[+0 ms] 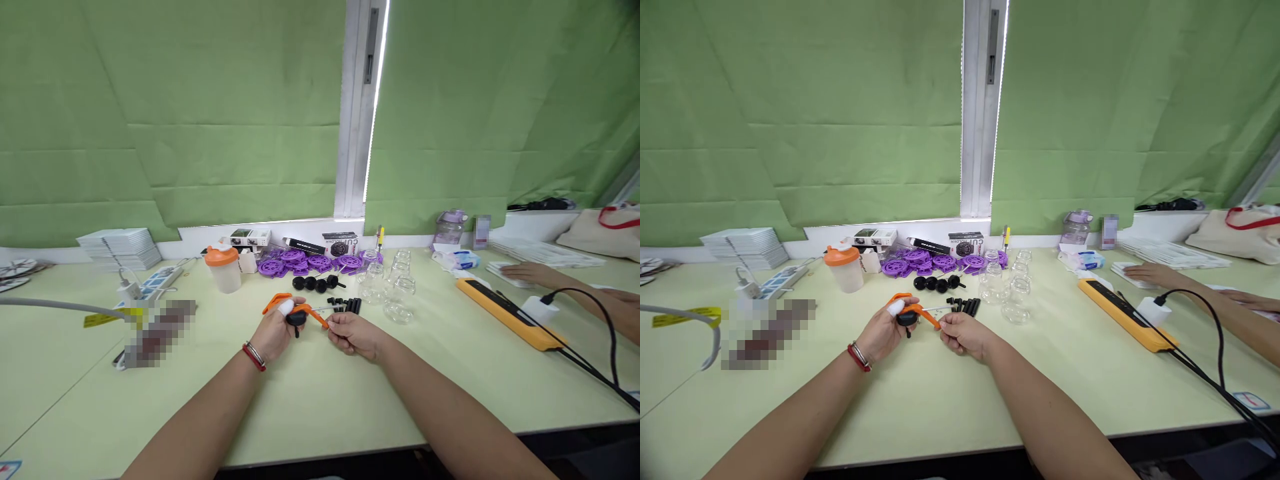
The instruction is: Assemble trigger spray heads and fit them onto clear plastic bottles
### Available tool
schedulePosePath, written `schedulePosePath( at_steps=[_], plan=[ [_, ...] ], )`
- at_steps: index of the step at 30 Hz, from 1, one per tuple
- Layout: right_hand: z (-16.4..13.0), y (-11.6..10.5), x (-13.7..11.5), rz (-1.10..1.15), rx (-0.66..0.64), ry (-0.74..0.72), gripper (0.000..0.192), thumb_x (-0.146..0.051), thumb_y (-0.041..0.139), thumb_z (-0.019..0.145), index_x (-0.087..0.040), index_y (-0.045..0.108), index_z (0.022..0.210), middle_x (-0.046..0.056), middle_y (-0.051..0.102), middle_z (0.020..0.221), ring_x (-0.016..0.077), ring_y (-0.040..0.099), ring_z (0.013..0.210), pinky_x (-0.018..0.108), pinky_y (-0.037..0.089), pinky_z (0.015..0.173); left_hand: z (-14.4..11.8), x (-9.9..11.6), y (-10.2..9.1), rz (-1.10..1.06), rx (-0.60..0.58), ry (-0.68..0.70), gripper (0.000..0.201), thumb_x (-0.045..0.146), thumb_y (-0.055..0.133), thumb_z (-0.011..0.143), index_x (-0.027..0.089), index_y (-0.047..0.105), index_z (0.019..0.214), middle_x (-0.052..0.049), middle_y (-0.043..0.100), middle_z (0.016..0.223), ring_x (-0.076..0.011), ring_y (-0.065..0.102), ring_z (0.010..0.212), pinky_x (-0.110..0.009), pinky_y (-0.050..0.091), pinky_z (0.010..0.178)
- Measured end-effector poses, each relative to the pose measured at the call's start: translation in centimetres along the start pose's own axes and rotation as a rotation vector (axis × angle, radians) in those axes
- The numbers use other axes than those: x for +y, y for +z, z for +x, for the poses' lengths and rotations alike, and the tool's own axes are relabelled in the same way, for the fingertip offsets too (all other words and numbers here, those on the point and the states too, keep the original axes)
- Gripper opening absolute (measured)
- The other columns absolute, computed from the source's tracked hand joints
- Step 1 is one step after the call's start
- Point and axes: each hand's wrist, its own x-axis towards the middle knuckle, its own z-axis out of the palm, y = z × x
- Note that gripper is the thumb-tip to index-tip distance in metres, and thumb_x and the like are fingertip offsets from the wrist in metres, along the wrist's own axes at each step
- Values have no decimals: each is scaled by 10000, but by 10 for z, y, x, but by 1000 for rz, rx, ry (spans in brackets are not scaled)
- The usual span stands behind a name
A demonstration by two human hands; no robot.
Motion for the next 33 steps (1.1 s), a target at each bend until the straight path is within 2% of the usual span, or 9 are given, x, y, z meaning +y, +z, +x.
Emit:
schedulePosePath(
  at_steps=[3, 5, 9, 11, 13, 21, 33],
  plan=[
    [3, 4, 6, -194, 94, -70, 212, -378, 561, 809, -180, 548, 886, -59, 462, 548, 59, 322, 416, 197, 239, 427, 6, 14, -11, -80, 107, 50, 226, 284, 568, 778, 104, 600, 911, -65, 591, 770, -127, 521, 578, -271, 412, 533],
    [6, 10, 8, -445, 179, -160, 150, -316, 551, 821, -179, 578, 877, -28, 507, 594, 90, 411, 501, 221, 315, 499, 11, 20, -20, -133, 147, 113, 184, 261, 536, 796, 113, 595, 889, -56, 584, 752, -126, 520, 577, -270, 419, 540],
    [16, 27, 3, -1019, 317, -336, 169, -200, 491, 845, -186, 639, 924, 58, 605, 897, 162, 544, 772, 273, 370, 673, 16, 24, -33, -145, 191, 178, 160, 238, 498, 822, 116, 594, 856, -40, 573, 709, -110, 504, 556, -256, 420, 554],
    [24, 35, -3, -1228, 353, -342, 219, -163, 449, 856, -186, 651, 938, 73, 585, 973, 176, 560, 834, 277, 364, 705, 17, 23, -35, -143, 194, 184, 173, 247, 480, 834, 114, 590, 848, -38, 571, 693, -109, 503, 550, -256, 423, 563],
    [34, 42, -9, -1371, 363, -285, 237, -153, 431, 861, -186, 656, 926, 77, 570, 964, 179, 571, 815, 277, 356, 681, 17, 23, -36, -144, 195, 187, 167, 241, 473, 835, 115, 583, 848, -34, 570, 688, -108, 508, 548, -253, 422, 565],
    [55, 49, -3, -1570, 332, -249, 234, -154, 439, 867, -181, 664, 926, 93, 587, 952, 187, 574, 776, 281, 330, 624, 19, 20, -43, -140, 221, 179, 142, 232, 485, 819, 120, 572, 826, -27, 578, 681, -109, 504, 539, -261, 431, 570],
    [33, 52, 1, -1691, 266, -252, 214, -64, 465, 785, -167, 650, 823, 52, 602, 909, 150, 590, 714, 254, 315, 550, 20, 14, -42, -149, 225, 167, 151, 239, 533, 792, 109, 589, 844, -56, 608, 736, -115, 512, 530, -285, 463, 557]
  ],
)
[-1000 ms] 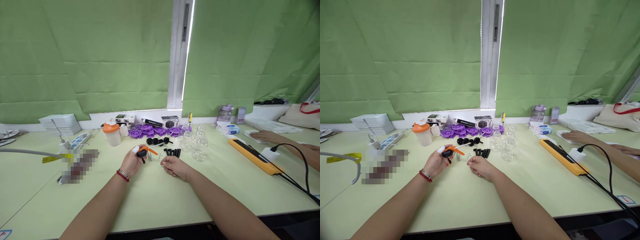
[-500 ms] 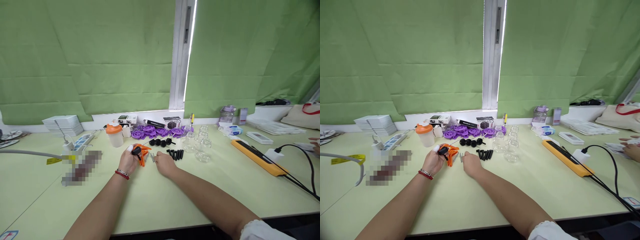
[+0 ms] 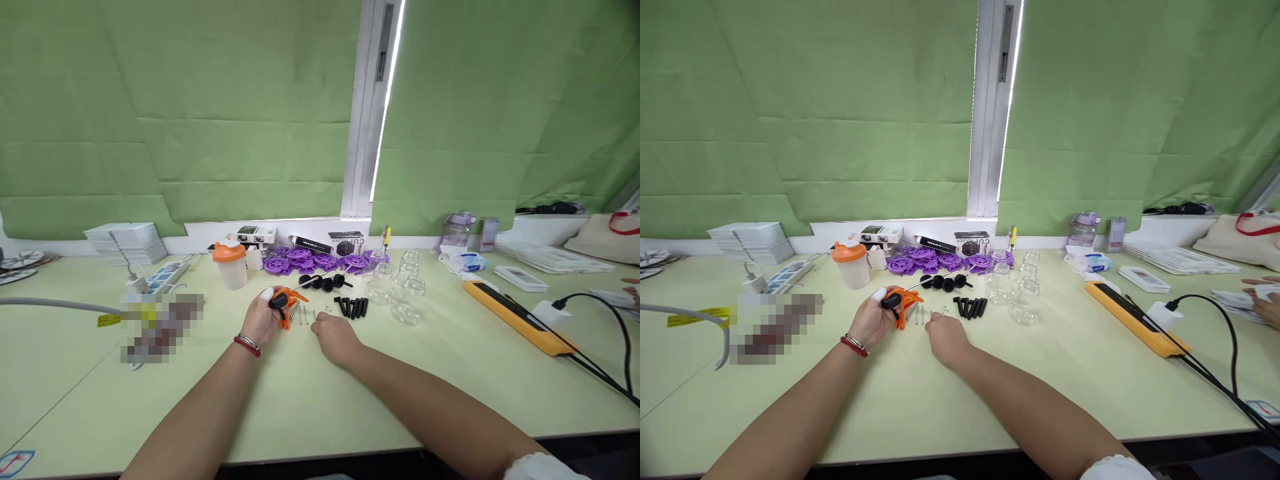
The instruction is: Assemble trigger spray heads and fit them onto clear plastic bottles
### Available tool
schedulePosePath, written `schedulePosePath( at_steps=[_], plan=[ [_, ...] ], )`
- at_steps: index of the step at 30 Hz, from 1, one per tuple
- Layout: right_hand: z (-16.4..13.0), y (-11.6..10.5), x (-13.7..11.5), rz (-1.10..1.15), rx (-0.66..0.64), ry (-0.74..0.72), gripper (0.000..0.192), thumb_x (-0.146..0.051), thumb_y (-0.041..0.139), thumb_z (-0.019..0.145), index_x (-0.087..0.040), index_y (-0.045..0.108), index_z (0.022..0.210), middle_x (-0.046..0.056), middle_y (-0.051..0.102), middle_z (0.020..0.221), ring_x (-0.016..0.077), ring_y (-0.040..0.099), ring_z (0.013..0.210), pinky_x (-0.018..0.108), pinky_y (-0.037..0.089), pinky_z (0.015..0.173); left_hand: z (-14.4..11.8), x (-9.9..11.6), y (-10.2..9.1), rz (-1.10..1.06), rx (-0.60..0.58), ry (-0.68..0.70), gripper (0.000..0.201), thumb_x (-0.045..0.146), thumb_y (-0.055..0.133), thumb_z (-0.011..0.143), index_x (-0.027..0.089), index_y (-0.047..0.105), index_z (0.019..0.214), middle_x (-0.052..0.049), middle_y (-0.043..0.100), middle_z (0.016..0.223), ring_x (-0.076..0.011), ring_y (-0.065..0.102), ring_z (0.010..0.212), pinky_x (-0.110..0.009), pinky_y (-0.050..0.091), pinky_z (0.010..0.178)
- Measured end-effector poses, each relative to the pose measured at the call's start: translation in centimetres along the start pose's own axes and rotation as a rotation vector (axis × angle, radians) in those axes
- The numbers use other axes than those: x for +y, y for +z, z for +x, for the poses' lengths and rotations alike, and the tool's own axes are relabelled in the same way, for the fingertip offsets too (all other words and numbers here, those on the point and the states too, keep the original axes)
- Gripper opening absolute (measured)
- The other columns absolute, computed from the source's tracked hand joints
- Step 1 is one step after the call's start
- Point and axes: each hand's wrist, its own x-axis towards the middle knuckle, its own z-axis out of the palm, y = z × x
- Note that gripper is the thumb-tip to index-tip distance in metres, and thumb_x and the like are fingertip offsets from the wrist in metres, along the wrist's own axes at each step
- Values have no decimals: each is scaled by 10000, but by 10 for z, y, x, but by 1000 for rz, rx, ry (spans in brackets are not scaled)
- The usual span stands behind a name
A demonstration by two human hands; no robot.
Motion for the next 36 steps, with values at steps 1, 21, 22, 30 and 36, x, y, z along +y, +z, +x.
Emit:
schedulePosePath(
  at_steps=[1, 21, 22, 30, 36],
  plan=[
    [-4, -2, -1, -24, -9, -24, 218, -47, 477, 757, -164, 647, 827, 54, 604, 903, 154, 590, 710, 256, 320, 551, 0, -1, 0, 1, 5, -4, 146, 234, 538, 789, 109, 590, 844, -60, 613, 749, -112, 514, 530, -277, 460, 549],
    [-35, -33, -26, -383, 5, -648, 107, -71, 524, 761, -111, 622, 741, 100, 580, 726, 196, 547, 652, 301, 337, 528, -8, -7, 10, 49, -37, -113, 188, 266, 536, 802, 104, 591, 879, -77, 606, 726, -129, 531, 521, -265, 432, 508],
    [-35, -35, -25, -358, 25, -649, 122, -67, 506, 778, -109, 620, 774, 98, 588, 740, 189, 549, 654, 299, 346, 538, -8, -7, 11, 53, -40, -123, 197, 273, 546, 798, 101, 597, 879, -74, 604, 721, -125, 524, 521, -263, 429, 507],
    [-25, -72, -2, 770, 411, -74, 163, -240, 458, 844, -167, 603, 855, -2, 593, 644, 102, 510, 528, 217, 380, 503, -27, -21, 28, 66, -220, -204, 240, 317, 633, 753, 110, 629, 875, -59, 611, 757, -126, 535, 583, -256, 413, 532],
    [-6, -67, 7, 1311, 535, 293, 141, -277, 582, 696, -160, 583, 774, -17, 567, 636, 105, 515, 521, 241, 447, 501, -41, -38, 37, 121, -329, -343, 285, 385, 641, 757, 123, 621, 867, -54, 588, 739, -122, 522, 548, -269, 403, 526]
  ],
)
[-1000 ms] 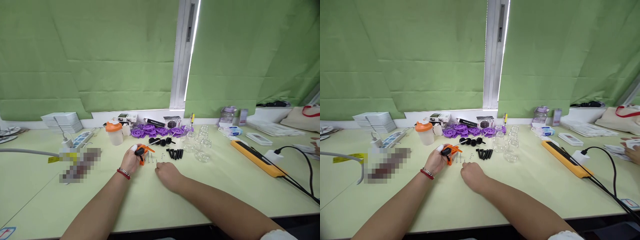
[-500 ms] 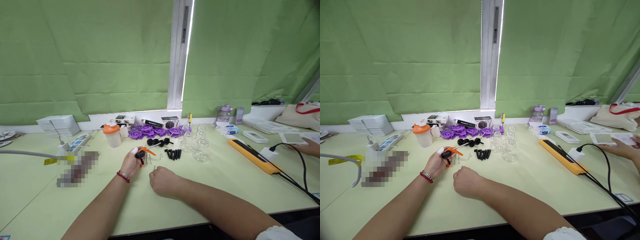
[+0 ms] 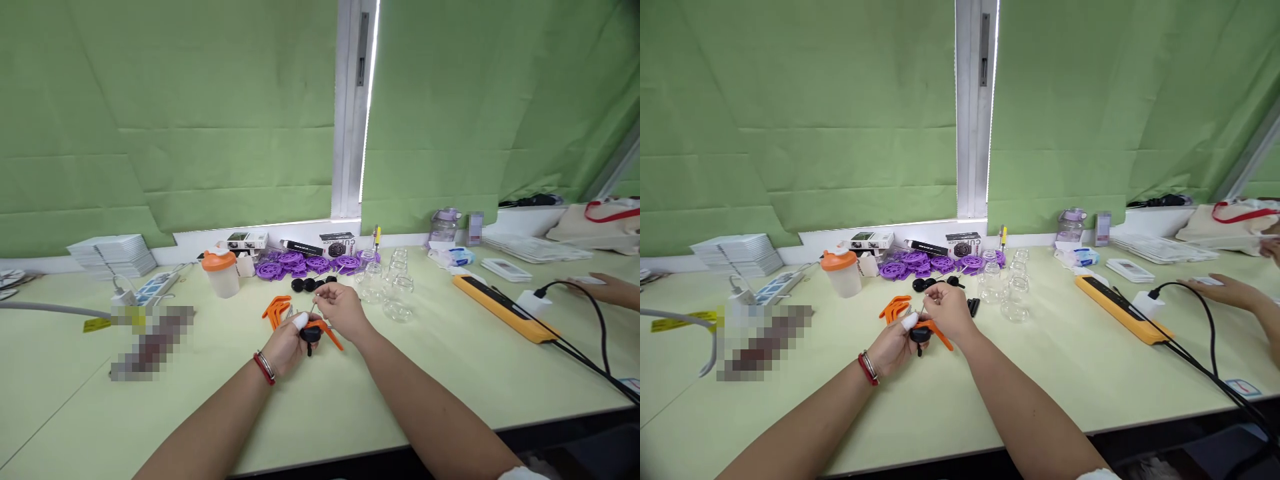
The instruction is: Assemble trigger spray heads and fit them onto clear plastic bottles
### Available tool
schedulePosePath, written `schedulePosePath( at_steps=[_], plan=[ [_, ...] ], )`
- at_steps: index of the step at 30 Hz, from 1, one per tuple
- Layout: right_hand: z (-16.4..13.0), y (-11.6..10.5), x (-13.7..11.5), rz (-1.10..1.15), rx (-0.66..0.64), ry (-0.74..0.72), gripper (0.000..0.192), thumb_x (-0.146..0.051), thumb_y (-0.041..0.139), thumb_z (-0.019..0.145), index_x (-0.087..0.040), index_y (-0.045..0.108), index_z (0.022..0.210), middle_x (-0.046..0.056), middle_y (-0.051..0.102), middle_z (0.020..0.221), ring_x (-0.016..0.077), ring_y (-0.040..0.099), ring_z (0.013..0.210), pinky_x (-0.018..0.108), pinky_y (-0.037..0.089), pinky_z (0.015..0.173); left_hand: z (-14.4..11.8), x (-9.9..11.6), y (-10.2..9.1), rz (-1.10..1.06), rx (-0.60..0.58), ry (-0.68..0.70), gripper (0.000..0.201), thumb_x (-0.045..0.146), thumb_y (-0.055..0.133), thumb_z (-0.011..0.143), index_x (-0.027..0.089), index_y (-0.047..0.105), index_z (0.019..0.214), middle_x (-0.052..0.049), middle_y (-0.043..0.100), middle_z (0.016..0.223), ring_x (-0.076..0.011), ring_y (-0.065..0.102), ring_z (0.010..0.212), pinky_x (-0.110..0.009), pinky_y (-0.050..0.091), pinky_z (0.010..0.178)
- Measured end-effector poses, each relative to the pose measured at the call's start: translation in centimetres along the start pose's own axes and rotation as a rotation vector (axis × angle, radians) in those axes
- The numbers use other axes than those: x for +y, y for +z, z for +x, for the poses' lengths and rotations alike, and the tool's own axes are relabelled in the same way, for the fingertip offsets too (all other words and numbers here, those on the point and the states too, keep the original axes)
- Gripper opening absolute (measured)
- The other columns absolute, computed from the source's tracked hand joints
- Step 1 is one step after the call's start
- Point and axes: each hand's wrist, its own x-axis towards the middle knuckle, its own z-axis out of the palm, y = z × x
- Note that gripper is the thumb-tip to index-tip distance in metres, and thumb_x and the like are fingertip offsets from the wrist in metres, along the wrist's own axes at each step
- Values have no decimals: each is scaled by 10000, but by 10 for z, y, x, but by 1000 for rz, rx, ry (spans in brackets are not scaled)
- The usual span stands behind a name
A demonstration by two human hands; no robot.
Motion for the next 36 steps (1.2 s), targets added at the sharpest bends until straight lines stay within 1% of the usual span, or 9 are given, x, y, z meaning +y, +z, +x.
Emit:
schedulePosePath(
  at_steps=[4, 6, 10, 16, 21, 24, 30, 34, 36],
  plan=[
    [3, 3, 14, 35, 20, 11, 162, -262, 601, 662, -153, 594, 783, 5, 601, 680, 130, 574, 612, 278, 497, 606, 0, -1, 2, 10, 9, -14, 295, 406, 661, 737, 133, 617, 839, -41, 573, 717, -114, 509, 543, -264, 398, 528],
    [4, 3, 18, 47, 13, 5, 173, -259, 605, 662, -155, 587, 800, 7, 609, 688, 133, 585, 622, 284, 501, 622, -1, 1, 2, 12, 20, -16, 288, 406, 673, 723, 140, 617, 819, -35, 569, 695, -114, 504, 541, -261, 397, 527],
    [5, 1, 20, 44, 5, -4, 171, -265, 610, 672, -164, 564, 803, 4, 613, 686, 133, 591, 621, 283, 504, 614, -2, 2, 3, 8, 20, -30, 297, 403, 692, 702, 133, 621, 805, -37, 567, 662, -136, 523, 553, -276, 405, 536],
    [4, 1, 18, 33, 30, -46, 153, -272, 627, 676, -168, 570, 773, 6, 613, 672, 136, 592, 629, 286, 506, 632, -2, 0, 2, -19, 25, -39, 289, 374, 694, 713, 117, 624, 826, -54, 580, 685, -156, 550, 585, -280, 404, 537],
    [1, 3, 18, 37, -23, -14, 143, -270, 613, 684, -167, 572, 774, -11, 597, 667, 128, 583, 618, 299, 517, 637, -1, -3, -2, -25, 8, -37, 265, 370, 684, 730, 132, 619, 830, -60, 581, 702, -166, 560, 614, -286, 413, 545],
    [0, 3, 19, 37, -46, -7, 149, -269, 615, 677, -163, 578, 775, -17, 589, 664, 124, 576, 615, 302, 520, 637, -1, -5, -3, -32, -13, -49, 261, 368, 683, 737, 139, 614, 841, -58, 580, 710, -157, 549, 609, -282, 412, 545],
    [1, 3, 21, 70, -47, 34, 144, -264, 624, 664, -168, 558, 748, -13, 589, 666, 136, 586, 648, 296, 533, 613, -2, -4, -1, -23, -4, -68, 282, 381, 699, 718, 138, 604, 823, -54, 574, 701, -142, 526, 580, -283, 415, 550],
    [2, 4, 27, 58, -29, 40, 124, -255, 618, 666, -170, 550, 724, -14, 571, 652, 136, 588, 628, 281, 539, 572, -3, -2, 1, -36, -22, -79, 275, 386, 697, 720, 147, 599, 813, -56, 570, 704, -147, 532, 598, -280, 413, 550],
    [2, 4, 30, 57, -33, 33, 121, -256, 619, 667, -172, 551, 723, -14, 568, 648, 131, 582, 607, 284, 543, 566, -4, -1, 3, -37, -13, -91, 268, 382, 701, 718, 153, 599, 814, -49, 565, 693, -148, 534, 595, -281, 416, 548]
  ],
)
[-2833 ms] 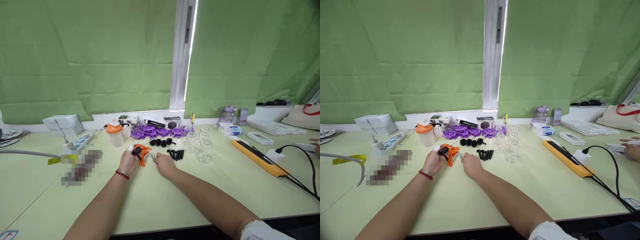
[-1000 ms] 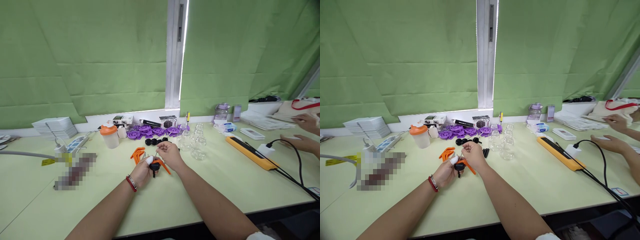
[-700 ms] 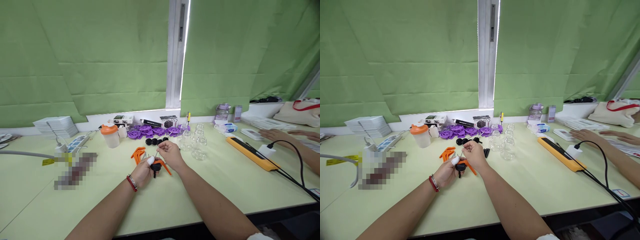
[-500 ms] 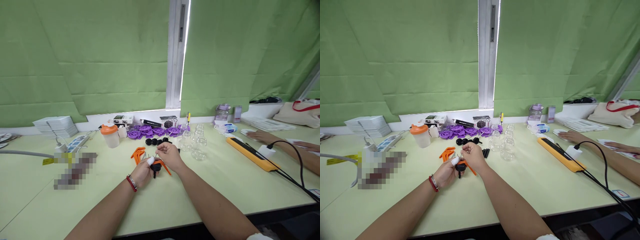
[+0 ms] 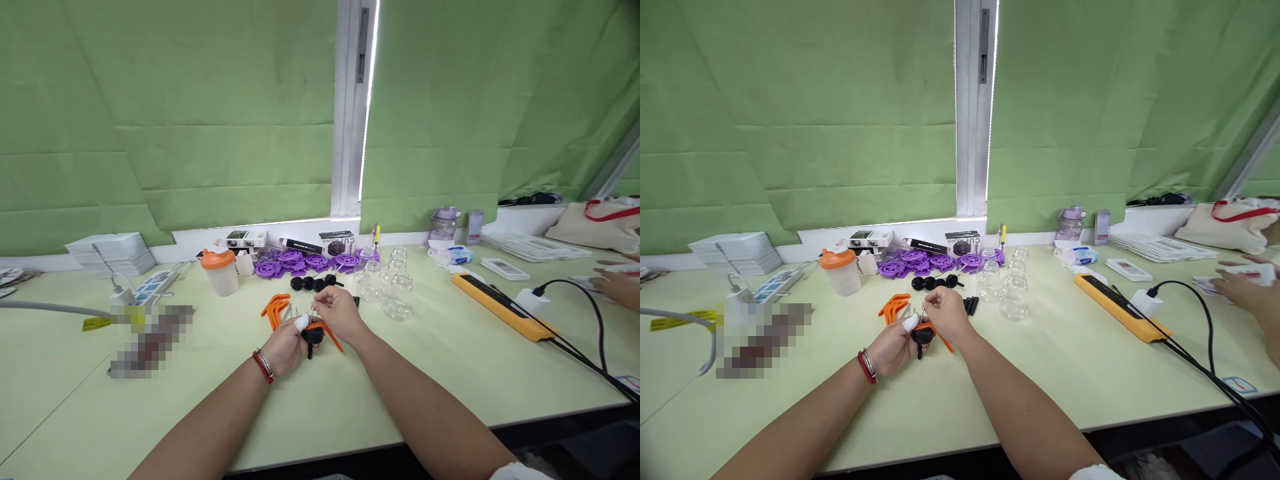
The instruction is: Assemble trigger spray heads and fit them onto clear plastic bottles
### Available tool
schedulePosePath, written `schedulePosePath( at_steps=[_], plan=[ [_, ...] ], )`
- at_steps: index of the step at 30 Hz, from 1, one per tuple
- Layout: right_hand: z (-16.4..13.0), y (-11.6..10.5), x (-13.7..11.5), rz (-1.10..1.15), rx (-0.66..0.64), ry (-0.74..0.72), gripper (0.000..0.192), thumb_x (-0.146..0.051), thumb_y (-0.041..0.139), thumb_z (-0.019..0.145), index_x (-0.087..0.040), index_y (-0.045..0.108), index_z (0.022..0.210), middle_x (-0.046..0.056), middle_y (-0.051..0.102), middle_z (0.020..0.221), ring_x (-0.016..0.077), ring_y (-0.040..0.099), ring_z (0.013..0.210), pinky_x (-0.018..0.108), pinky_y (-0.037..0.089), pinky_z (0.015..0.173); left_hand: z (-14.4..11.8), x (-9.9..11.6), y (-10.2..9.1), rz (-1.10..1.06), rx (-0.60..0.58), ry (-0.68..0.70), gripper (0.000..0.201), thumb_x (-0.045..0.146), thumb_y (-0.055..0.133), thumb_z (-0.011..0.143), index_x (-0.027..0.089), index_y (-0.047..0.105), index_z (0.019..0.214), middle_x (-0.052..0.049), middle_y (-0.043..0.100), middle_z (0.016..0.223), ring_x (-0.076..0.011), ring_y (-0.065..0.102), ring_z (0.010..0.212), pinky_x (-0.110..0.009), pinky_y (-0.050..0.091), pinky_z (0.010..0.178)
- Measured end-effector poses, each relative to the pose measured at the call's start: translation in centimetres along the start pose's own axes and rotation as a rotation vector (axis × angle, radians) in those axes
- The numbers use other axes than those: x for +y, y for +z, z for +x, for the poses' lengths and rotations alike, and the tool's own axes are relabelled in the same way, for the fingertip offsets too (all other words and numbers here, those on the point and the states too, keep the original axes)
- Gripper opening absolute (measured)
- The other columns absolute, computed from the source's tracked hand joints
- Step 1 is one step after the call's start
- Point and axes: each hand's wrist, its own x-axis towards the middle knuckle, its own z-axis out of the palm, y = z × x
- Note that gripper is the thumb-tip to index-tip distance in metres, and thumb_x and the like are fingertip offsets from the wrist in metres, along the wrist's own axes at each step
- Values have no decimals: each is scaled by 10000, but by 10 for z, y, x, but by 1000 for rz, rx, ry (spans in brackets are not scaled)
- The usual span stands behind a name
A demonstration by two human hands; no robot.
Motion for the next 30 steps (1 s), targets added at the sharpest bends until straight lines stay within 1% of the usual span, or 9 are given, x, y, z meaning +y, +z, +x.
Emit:
schedulePosePath(
  at_steps=[3, 5, 10, 12, 17, 21, 24, 27, 30],
  plan=[
    [-1, 0, 0, 68, -48, 39, 146, -266, 638, 653, -182, 539, 718, -19, 567, 653, 130, 577, 593, 298, 553, 556, -2, 1, 3, -17, 25, -16, 269, 358, 725, 697, 156, 599, 821, -41, 554, 674, -158, 548, 598, -280, 415, 535],
    [-3, -1, -4, 85, -52, 56, 158, -268, 650, 639, -185, 535, 707, -21, 571, 651, 137, 585, 615, 304, 554, 569, -1, 0, 3, -29, 27, -18, 266, 348, 729, 695, 154, 599, 823, -41, 552, 671, -159, 551, 596, -279, 414, 529],
    [-4, -5, -12, 16, -34, 6, 150, -261, 656, 623, -177, 548, 686, -19, 598, 639, 141, 602, 651, 304, 536, 635, 1, -2, -2, -2, 0, -7, 276, 391, 702, 721, 149, 598, 802, -50, 565, 677, -148, 538, 568, -286, 427, 545],
    [-3, -6, -11, -7, -45, 3, 150, -262, 656, 622, -173, 556, 691, -16, 606, 647, 138, 598, 647, 303, 527, 636, 1, -2, -2, 11, -16, -5, 289, 409, 688, 732, 143, 600, 799, -61, 576, 688, -150, 538, 575, -285, 429, 548],
    [1, -4, 2, -40, -2, 24, 137, -251, 645, 635, -168, 557, 701, -24, 593, 621, 127, 582, 588, 279, 506, 582, 0, -2, 0, 5, -29, -6, 282, 403, 682, 740, 136, 601, 783, -59, 565, 665, -144, 526, 557, -284, 429, 541],
    [-1, -1, 7, -84, -116, -7, 81, -212, 624, 666, -163, 574, 705, -7, 620, 623, 130, 595, 556, 249, 481, 530, 4, -5, -5, 21, -24, 19, 271, 411, 671, 748, 152, 591, 743, -47, 558, 664, -135, 524, 562, -273, 431, 540],
    [-6, -3, 5, -123, -247, 40, 35, -198, 579, 722, -165, 583, 732, -6, 625, 588, 134, 598, 492, 235, 459, 475, 7, -7, -11, 33, -33, 13, 280, 434, 639, 773, 160, 587, 745, -50, 566, 681, -138, 539, 588, -272, 441, 562],
    [-9, -7, 0, -207, -394, 70, 105, -214, 513, 793, -171, 608, 799, -15, 618, 558, 136, 604, 476, 241, 458, 493, 7, -6, -12, 33, -15, 18, 286, 441, 633, 779, 162, 583, 736, -46, 564, 678, -144, 550, 613, -273, 450, 579],
    [-12, -13, -9, -422, -427, -86, 110, -238, 551, 789, -174, 634, 755, 13, 650, 696, 138, 613, 626, 252, 449, 602, 7, -5, -9, -10, 2, 11, 274, 423, 649, 771, 164, 574, 721, -46, 568, 687, -154, 567, 658, -271, 460, 596]
  ],
)
